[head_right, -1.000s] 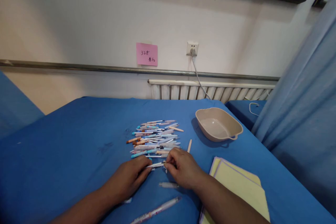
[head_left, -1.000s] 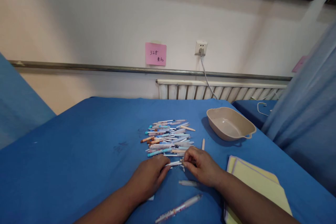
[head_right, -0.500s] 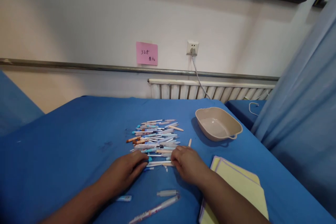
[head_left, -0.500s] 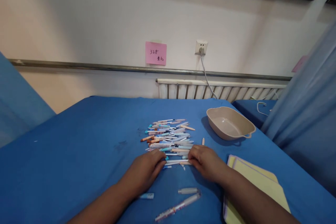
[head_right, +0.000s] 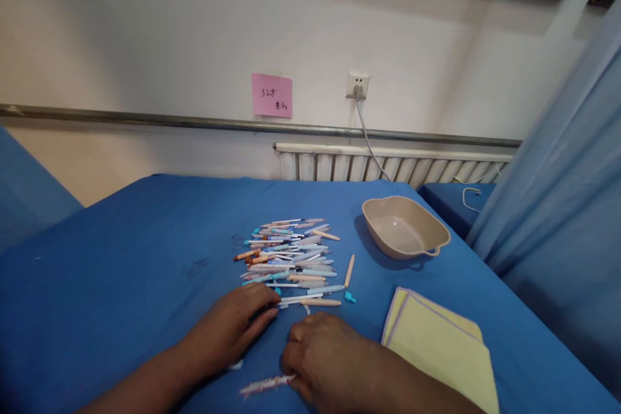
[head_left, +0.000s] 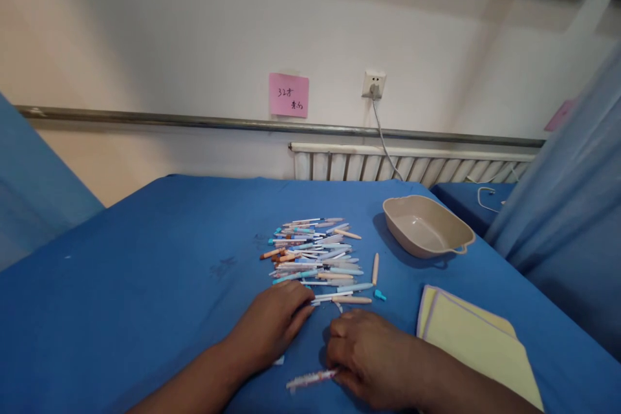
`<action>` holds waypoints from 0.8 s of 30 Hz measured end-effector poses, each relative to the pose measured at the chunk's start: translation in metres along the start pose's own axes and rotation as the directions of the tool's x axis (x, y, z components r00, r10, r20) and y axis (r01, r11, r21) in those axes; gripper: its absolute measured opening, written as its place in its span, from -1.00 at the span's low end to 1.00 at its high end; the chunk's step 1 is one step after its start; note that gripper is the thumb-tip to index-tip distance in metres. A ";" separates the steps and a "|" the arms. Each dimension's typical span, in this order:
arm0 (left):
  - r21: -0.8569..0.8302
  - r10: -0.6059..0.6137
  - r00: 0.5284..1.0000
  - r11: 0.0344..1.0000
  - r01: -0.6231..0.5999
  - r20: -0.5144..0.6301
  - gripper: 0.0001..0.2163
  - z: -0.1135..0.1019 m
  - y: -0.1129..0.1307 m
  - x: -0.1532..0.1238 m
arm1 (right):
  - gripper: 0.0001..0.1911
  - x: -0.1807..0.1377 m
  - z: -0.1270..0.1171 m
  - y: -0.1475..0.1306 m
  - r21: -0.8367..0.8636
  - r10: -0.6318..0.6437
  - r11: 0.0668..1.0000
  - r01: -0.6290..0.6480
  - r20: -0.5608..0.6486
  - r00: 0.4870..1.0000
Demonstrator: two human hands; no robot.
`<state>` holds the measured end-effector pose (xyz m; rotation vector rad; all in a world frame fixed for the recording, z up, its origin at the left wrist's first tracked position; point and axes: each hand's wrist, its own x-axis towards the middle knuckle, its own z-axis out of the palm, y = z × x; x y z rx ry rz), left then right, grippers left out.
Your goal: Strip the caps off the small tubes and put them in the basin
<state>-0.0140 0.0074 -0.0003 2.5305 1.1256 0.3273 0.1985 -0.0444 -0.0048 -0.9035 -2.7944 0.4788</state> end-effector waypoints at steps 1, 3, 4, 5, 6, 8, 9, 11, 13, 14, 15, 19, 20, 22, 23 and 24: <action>-0.006 0.003 1.000 1.000 -0.003 0.003 -0.82 0.000 0.001 0.000 | -0.86 0.000 -0.001 -0.001 -0.026 0.021 0.999 -0.021 -0.001 1.000; -0.021 0.012 1.000 1.000 -0.012 0.009 -0.82 0.001 0.002 0.000 | -0.84 -0.001 -0.004 -0.002 -0.043 0.066 0.997 -0.067 -0.015 0.998; -0.028 0.018 1.000 0.999 -0.017 0.009 -0.83 0.002 0.003 -0.001 | -0.82 -0.001 -0.006 -0.002 -0.042 0.082 0.996 -0.083 -0.019 0.996; -0.034 0.025 1.000 0.999 -0.025 0.009 -0.83 0.003 0.004 -0.001 | -0.80 -0.002 -0.007 -0.001 -0.039 0.091 0.995 -0.092 -0.019 0.996; -0.038 0.035 0.999 0.999 -0.034 0.011 -0.83 0.004 0.005 -0.002 | -0.79 -0.002 -0.008 -0.001 -0.038 0.094 0.995 -0.095 -0.019 0.995; -0.037 0.057 0.998 0.998 -0.056 0.030 -0.84 0.006 0.008 -0.004 | -0.82 -0.002 -0.007 -0.001 -0.041 0.091 0.995 -0.092 -0.024 0.996; -0.035 0.068 0.996 0.997 -0.066 0.050 -0.84 0.006 0.010 -0.005 | -0.84 -0.002 -0.006 0.000 -0.045 0.088 0.995 -0.089 -0.029 0.996; -0.034 0.088 0.991 0.996 -0.086 0.098 -0.86 0.007 0.015 -0.008 | -0.86 0.000 -0.002 0.001 -0.044 0.085 0.995 -0.087 -0.050 0.995; -0.039 0.110 0.985 0.994 -0.106 0.132 -0.88 0.008 0.018 -0.010 | -0.86 0.003 0.002 0.005 -0.017 0.088 0.996 -0.089 -0.080 0.993; -0.041 0.122 0.982 0.992 -0.117 0.142 -0.87 0.008 0.019 -0.011 | -0.86 0.004 0.003 0.008 0.011 0.096 0.995 -0.096 -0.101 0.990; -0.040 0.127 0.981 0.992 -0.122 0.146 -0.84 0.008 0.020 -0.011 | -0.86 0.005 0.004 0.012 0.055 0.111 0.993 -0.105 -0.128 0.985; 0.011 0.088 0.990 0.996 -0.090 0.106 -0.83 0.007 0.015 -0.008 | -0.92 0.009 0.007 0.027 0.375 0.274 0.912 -0.165 -0.259 0.926; 0.024 0.073 0.994 0.997 -0.075 0.080 -0.80 0.006 0.014 -0.007 | -0.91 0.009 0.007 0.031 0.469 0.327 0.867 -0.171 -0.274 0.905; 0.032 0.055 0.998 0.998 -0.056 0.024 -0.77 0.003 0.011 -0.005 | -0.87 0.010 0.008 0.036 0.607 0.405 0.776 -0.174 -0.267 0.875; 0.029 0.049 0.999 0.998 -0.049 -0.003 -0.76 0.003 0.011 -0.005 | -0.83 0.010 0.009 0.038 0.652 0.422 0.739 -0.170 -0.252 0.871; 0.023 0.047 0.999 0.999 -0.046 -0.028 -0.76 0.002 0.010 -0.005 | -0.78 0.010 0.010 0.039 0.690 0.430 0.706 -0.162 -0.236 0.871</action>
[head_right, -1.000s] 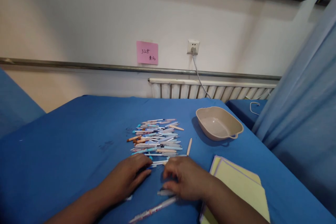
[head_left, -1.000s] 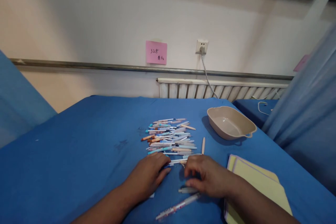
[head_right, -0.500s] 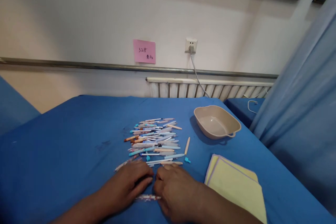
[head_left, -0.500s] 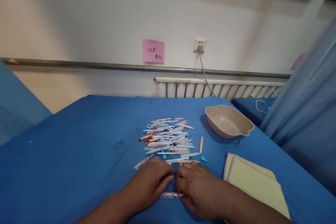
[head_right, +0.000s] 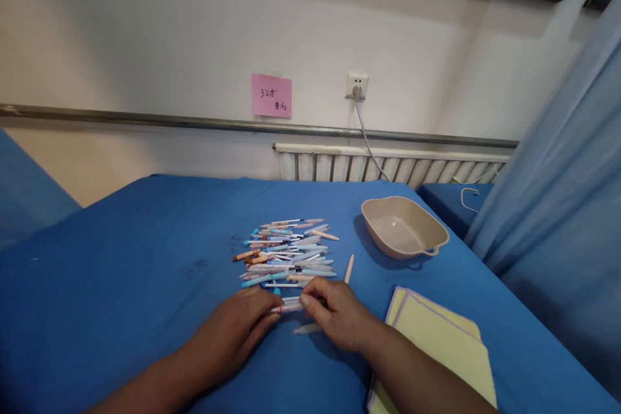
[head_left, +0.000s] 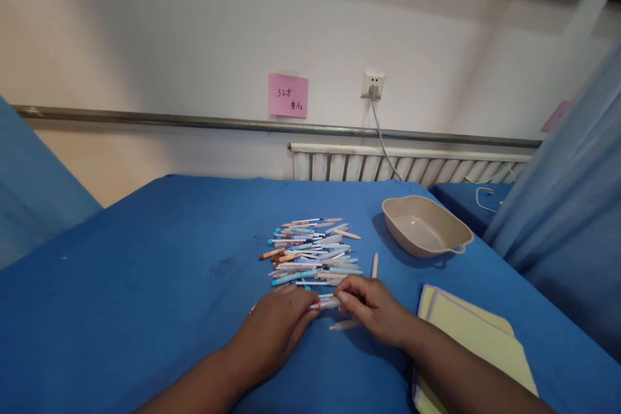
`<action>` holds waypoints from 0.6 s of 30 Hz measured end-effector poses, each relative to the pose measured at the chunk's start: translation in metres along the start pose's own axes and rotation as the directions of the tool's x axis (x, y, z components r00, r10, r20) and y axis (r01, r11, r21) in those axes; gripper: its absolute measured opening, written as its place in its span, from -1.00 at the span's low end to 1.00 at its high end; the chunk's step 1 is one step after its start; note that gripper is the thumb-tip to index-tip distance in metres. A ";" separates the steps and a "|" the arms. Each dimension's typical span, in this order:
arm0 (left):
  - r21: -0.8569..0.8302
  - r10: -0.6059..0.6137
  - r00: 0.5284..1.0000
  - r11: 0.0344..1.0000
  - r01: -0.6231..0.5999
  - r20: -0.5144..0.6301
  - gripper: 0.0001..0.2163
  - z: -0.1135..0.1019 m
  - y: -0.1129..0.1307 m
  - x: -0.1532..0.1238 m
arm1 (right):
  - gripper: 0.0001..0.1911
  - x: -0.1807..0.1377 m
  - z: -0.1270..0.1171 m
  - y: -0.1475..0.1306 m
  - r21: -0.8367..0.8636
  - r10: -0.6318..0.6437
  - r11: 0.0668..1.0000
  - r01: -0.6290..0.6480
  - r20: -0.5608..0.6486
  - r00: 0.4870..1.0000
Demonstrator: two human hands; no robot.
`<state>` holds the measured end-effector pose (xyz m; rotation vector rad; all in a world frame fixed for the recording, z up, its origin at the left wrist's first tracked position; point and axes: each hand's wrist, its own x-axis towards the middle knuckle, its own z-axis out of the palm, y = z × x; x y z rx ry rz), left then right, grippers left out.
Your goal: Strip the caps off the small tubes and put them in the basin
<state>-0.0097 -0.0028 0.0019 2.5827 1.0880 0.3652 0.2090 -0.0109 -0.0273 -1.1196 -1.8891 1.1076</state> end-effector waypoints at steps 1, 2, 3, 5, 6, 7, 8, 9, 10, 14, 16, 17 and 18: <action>-0.005 -0.001 1.000 1.000 0.001 -0.020 -0.77 0.000 0.000 0.000 | -0.74 0.000 0.001 0.001 0.044 0.014 0.999 -0.015 0.011 1.000; -0.006 -0.002 0.999 1.000 0.002 -0.036 -0.77 0.000 0.000 0.000 | -0.71 0.001 0.002 0.002 0.090 0.028 0.995 -0.030 0.025 0.999; -0.002 -0.003 0.999 1.000 0.003 -0.044 -0.77 0.000 0.000 0.000 | -0.68 0.001 0.004 0.003 0.139 0.040 0.989 -0.045 0.037 0.999; 0.018 -0.007 0.999 1.000 0.007 -0.032 -0.77 0.001 0.001 -0.001 | -0.67 0.002 0.009 0.004 0.220 0.055 0.973 -0.064 0.046 0.997; 0.032 -0.011 1.000 0.999 0.012 -0.020 -0.76 0.001 0.002 -0.001 | -0.68 0.002 0.010 0.005 0.247 0.057 0.967 -0.065 0.039 0.998; 0.045 -0.017 1.000 0.999 0.017 -0.008 -0.74 0.002 0.002 0.000 | -0.69 0.002 0.012 0.005 0.265 0.056 0.962 -0.061 0.027 0.998; 0.054 -0.022 1.000 0.998 0.022 0.004 -0.73 0.002 0.002 0.000 | -0.70 0.002 0.013 0.005 0.275 0.051 0.960 -0.052 0.012 0.999; 0.058 -0.027 0.999 0.998 0.025 0.019 -0.71 0.002 0.002 0.000 | -0.71 0.002 0.013 0.004 0.279 0.044 0.959 -0.041 -0.004 0.999; 0.059 -0.033 0.999 0.998 0.031 0.032 -0.70 0.002 0.002 0.001 | -0.72 0.002 0.013 0.004 0.282 0.036 0.959 -0.031 -0.016 0.999; 0.059 -0.063 0.996 0.996 0.059 0.065 -0.67 0.002 0.001 0.002 | -0.65 0.001 0.011 0.004 0.362 0.047 0.932 -0.033 -0.030 0.998; 0.065 -0.054 0.997 0.997 0.050 0.063 -0.66 0.003 0.000 0.002 | -0.63 0.002 0.012 0.005 0.374 0.068 0.925 -0.067 0.009 0.998; 0.067 -0.045 0.997 0.997 0.041 0.063 -0.67 0.003 0.000 0.002 | -0.64 0.002 0.012 0.006 0.359 0.079 0.929 -0.086 0.034 0.996; 0.069 -0.037 0.997 0.997 0.032 0.067 -0.67 0.004 0.000 0.002 | -0.63 0.003 0.013 0.007 0.343 0.092 0.934 -0.105 0.053 0.994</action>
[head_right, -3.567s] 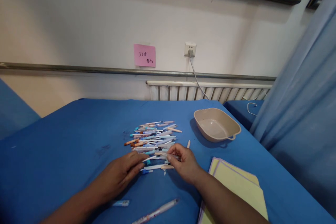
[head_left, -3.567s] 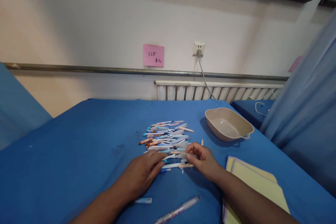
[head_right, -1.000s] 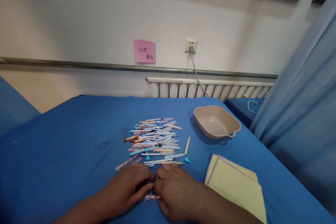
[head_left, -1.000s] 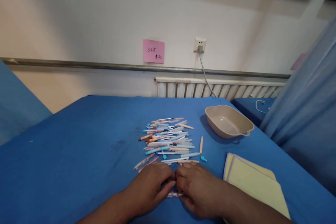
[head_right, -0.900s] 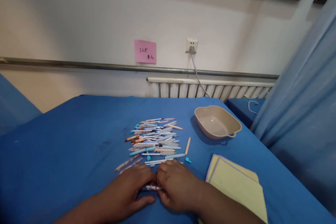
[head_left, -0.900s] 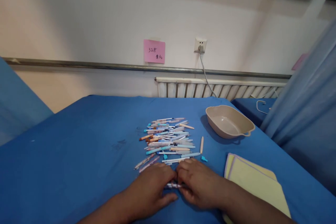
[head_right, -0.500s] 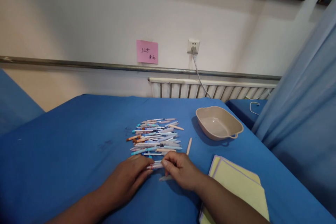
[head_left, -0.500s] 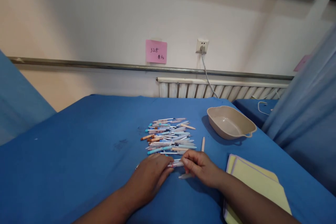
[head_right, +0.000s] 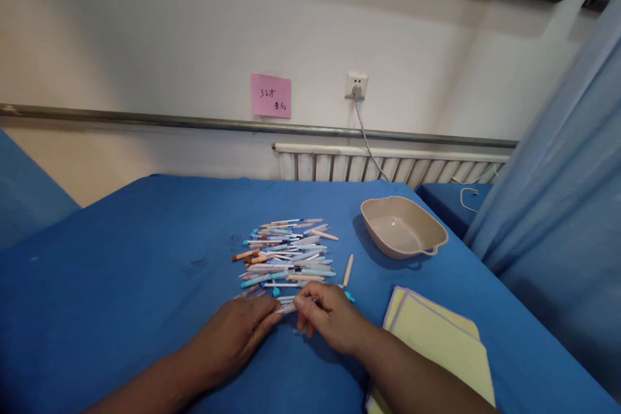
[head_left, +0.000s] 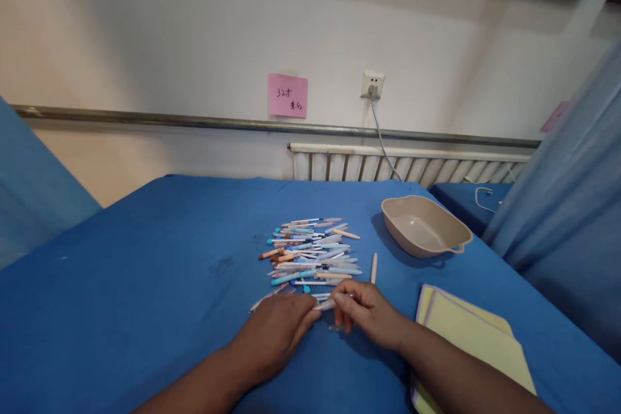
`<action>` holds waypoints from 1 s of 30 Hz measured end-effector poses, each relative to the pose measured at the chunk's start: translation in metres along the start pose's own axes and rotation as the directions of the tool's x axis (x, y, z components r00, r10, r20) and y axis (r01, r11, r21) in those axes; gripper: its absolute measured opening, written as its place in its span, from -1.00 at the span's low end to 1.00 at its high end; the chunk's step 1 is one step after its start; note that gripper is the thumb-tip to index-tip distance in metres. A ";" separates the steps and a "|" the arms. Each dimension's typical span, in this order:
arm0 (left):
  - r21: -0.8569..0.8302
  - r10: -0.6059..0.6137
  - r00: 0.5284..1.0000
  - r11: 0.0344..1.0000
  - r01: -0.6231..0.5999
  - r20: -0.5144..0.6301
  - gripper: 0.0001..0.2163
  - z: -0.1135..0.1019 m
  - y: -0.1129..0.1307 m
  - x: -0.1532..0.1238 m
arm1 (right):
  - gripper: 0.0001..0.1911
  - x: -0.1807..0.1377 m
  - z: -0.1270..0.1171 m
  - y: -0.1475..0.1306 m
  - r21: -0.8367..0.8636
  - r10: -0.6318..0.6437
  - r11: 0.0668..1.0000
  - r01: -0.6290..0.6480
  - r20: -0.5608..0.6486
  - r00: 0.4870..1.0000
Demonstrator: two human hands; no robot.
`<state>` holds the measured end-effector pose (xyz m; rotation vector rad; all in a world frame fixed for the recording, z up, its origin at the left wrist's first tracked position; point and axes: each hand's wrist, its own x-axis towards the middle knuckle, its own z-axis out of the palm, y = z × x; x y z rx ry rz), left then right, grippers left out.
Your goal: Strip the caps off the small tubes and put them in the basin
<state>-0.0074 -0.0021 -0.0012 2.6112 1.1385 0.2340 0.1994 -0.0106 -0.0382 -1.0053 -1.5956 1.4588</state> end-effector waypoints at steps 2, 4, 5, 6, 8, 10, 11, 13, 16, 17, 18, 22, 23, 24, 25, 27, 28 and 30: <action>0.009 0.000 1.000 1.000 0.000 0.013 -0.67 0.000 0.000 0.000 | -0.61 0.001 0.000 0.001 -0.012 0.011 1.000 -0.011 -0.009 1.000; 0.026 -0.019 1.000 0.999 0.018 0.022 -0.66 -0.001 -0.001 0.000 | -0.65 0.001 0.001 0.001 0.005 -0.029 1.000 0.029 -0.046 0.999; 0.034 -0.028 0.999 0.999 0.027 0.024 -0.66 -0.001 -0.001 0.000 | -0.63 0.001 0.002 0.001 0.022 -0.058 0.998 0.059 -0.061 0.996; 0.039 -0.034 0.999 0.999 0.033 0.021 -0.66 -0.002 -0.001 0.000 | -0.60 0.000 0.002 0.000 0.043 -0.078 0.996 0.081 -0.073 0.994; 0.032 -0.027 0.999 0.999 0.026 0.020 -0.67 -0.003 -0.002 0.000 | -0.59 0.000 0.003 0.000 0.070 -0.064 0.995 0.069 -0.069 0.996; 0.015 -0.003 1.000 1.000 0.002 0.022 -0.69 -0.005 -0.001 0.000 | -0.66 0.000 0.004 0.001 0.049 -0.007 0.999 0.010 -0.046 0.999; 0.008 0.005 1.000 1.000 -0.005 0.022 -0.70 -0.005 -0.001 0.000 | -0.67 0.001 0.004 0.001 0.026 0.011 1.000 -0.010 -0.044 0.999; 0.000 0.001 1.000 1.000 -0.001 0.023 -0.70 -0.005 -0.001 0.000 | -0.69 0.001 0.003 0.002 -0.015 -0.030 0.999 0.029 -0.071 0.997; -0.012 -0.026 1.000 1.000 0.026 0.010 -0.70 -0.006 -0.002 0.000 | -0.67 0.001 0.001 0.001 -0.032 -0.165 0.986 0.162 -0.145 0.976; -0.019 -0.026 1.000 0.999 0.026 0.004 -0.71 -0.006 -0.003 0.000 | -0.62 0.001 0.000 0.001 -0.031 -0.174 0.985 0.171 -0.155 0.972; -0.024 -0.021 1.000 0.999 0.021 -0.004 -0.71 -0.006 -0.003 0.000 | -0.60 0.001 -0.001 0.002 -0.022 -0.149 0.989 0.147 -0.150 0.977; -0.044 0.012 1.000 0.999 -0.013 -0.027 -0.71 -0.006 -0.004 0.000 | -0.65 0.002 -0.001 0.005 -0.041 -0.013 0.999 0.010 -0.088 0.996; -0.046 0.014 0.999 0.999 -0.015 -0.030 -0.71 -0.006 -0.005 0.000 | -0.67 0.002 -0.001 0.005 -0.062 -0.043 0.997 0.036 -0.109 0.993; -0.047 0.011 1.000 0.999 -0.013 -0.029 -0.71 -0.006 -0.005 0.000 | -0.70 0.002 -0.002 0.005 -0.078 -0.099 0.993 0.088 -0.143 0.985; -0.048 0.006 1.000 0.999 -0.007 -0.026 -0.71 -0.007 -0.005 0.000 | -0.72 0.002 -0.002 0.005 -0.083 -0.157 0.986 0.144 -0.180 0.971; -0.046 -0.008 1.000 0.999 0.008 -0.014 -0.72 -0.007 -0.005 0.001 | -0.62 0.002 -0.003 0.004 -0.044 -0.212 0.977 0.208 -0.220 0.952; -0.043 -0.011 1.000 0.999 0.011 -0.009 -0.72 -0.007 -0.005 0.001 | -0.57 0.002 -0.003 0.004 -0.009 -0.194 0.980 0.197 -0.215 0.957; -0.034 -0.006 1.000 0.999 0.006 -0.004 -0.72 -0.007 -0.005 0.001 | -0.62 0.003 -0.003 0.005 0.032 -0.098 0.994 0.105 -0.161 0.982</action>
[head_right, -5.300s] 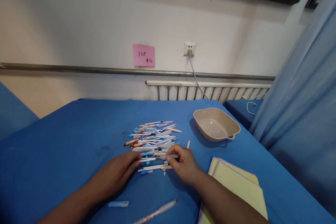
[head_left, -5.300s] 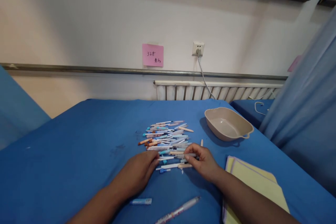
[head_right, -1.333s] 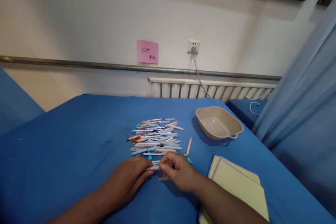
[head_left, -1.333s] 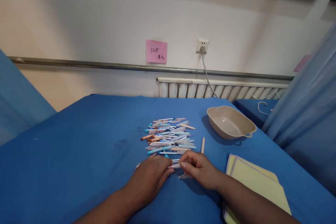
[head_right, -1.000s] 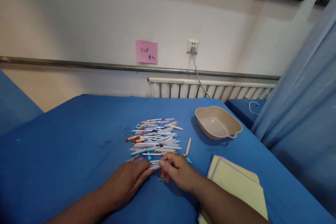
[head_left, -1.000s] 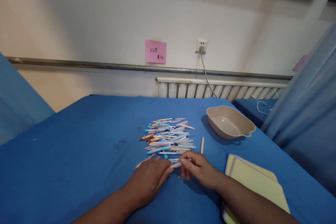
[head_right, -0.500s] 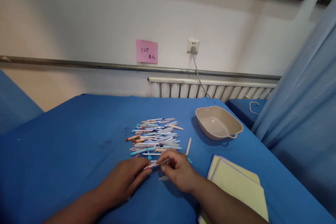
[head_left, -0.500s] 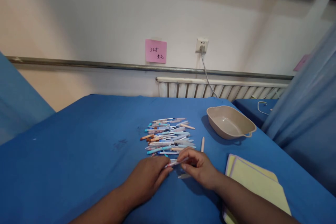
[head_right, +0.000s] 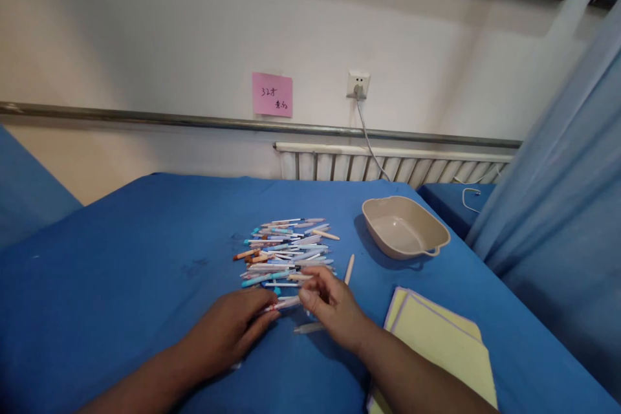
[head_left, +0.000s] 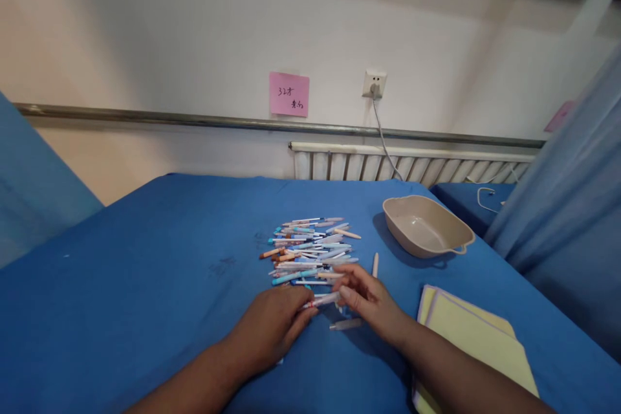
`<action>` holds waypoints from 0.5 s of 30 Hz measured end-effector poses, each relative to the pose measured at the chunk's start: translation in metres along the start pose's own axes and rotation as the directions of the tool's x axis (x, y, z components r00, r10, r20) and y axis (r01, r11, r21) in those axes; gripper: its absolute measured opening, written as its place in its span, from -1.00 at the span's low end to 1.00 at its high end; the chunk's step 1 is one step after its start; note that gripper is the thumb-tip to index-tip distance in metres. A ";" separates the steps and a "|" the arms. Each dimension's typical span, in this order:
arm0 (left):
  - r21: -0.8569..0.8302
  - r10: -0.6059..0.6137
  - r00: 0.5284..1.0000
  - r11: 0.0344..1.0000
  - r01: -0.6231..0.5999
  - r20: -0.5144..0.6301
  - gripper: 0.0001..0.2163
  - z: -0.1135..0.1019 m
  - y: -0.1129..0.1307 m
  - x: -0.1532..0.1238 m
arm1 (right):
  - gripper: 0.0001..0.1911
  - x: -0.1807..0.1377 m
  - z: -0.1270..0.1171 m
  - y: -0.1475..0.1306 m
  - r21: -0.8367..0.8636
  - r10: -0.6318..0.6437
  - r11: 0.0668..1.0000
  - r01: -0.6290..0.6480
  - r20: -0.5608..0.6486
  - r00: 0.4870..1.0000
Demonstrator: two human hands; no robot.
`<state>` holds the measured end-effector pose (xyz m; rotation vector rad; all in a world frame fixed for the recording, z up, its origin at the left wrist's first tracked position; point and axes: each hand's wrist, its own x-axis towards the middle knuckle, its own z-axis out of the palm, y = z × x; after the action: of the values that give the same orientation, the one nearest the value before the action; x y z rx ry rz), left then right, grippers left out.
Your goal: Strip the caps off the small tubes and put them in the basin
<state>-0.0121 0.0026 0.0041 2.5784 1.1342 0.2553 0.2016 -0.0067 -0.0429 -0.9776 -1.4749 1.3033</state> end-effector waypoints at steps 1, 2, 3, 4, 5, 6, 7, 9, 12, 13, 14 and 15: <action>0.005 0.004 1.000 1.000 -0.004 0.001 -0.72 0.000 0.000 0.000 | -0.66 0.000 0.000 0.001 -0.018 0.047 0.999 -0.046 0.030 0.998; 0.009 0.007 1.000 1.000 -0.007 0.002 -0.71 0.000 0.000 0.000 | -0.66 0.000 0.001 0.001 -0.050 0.072 0.996 -0.070 0.045 0.996; 0.010 0.006 1.000 1.000 -0.006 0.001 -0.71 0.000 0.000 -0.001 | -0.66 0.000 0.001 0.001 -0.088 0.068 0.994 -0.064 0.041 0.997; 0.007 0.003 1.000 1.000 -0.003 0.000 -0.71 0.000 -0.001 -0.001 | -0.70 0.000 0.002 0.001 -0.124 0.030 0.992 -0.028 0.019 0.999; 0.002 -0.004 1.000 1.000 0.004 -0.002 -0.71 -0.001 -0.001 -0.001 | -0.76 0.000 0.001 0.000 -0.145 -0.029 0.989 0.027 -0.014 0.999; -0.003 -0.011 1.000 1.000 0.011 -0.005 -0.70 -0.001 -0.002 -0.001 | -0.78 0.000 0.001 -0.002 -0.148 -0.087 0.986 0.079 -0.049 0.995; -0.009 -0.018 1.000 1.000 0.018 -0.006 -0.70 -0.001 -0.002 0.000 | -0.71 0.000 0.000 -0.003 -0.134 -0.127 0.984 0.116 -0.076 0.989; -0.015 -0.026 1.000 1.000 0.026 -0.009 -0.70 -0.002 -0.003 0.000 | -0.54 -0.001 -0.001 -0.004 -0.078 -0.119 0.991 0.113 -0.084 0.989; -0.013 -0.013 1.000 1.000 0.013 -0.007 -0.72 -0.002 -0.002 0.000 | -0.65 0.000 0.000 0.000 -0.066 0.033 0.997 -0.032 0.020 0.999; -0.009 -0.009 1.000 1.000 0.009 -0.003 -0.72 -0.002 -0.003 0.000 | -0.68 0.000 0.001 0.001 -0.085 0.073 0.994 -0.069 0.046 0.996; -0.004 -0.012 1.000 1.000 0.012 0.004 -0.72 -0.002 -0.003 0.000 | -0.68 0.000 0.001 0.002 -0.097 0.094 0.991 -0.089 0.050 0.994; 0.004 -0.022 1.000 1.000 0.022 0.011 -0.72 -0.003 -0.004 0.000 | -0.69 0.001 0.002 0.003 -0.097 0.095 0.991 -0.093 0.026 0.995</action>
<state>-0.0157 0.0062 0.0053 2.5658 1.1597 0.2345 0.1996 -0.0058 -0.0457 -1.1057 -1.5422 1.3294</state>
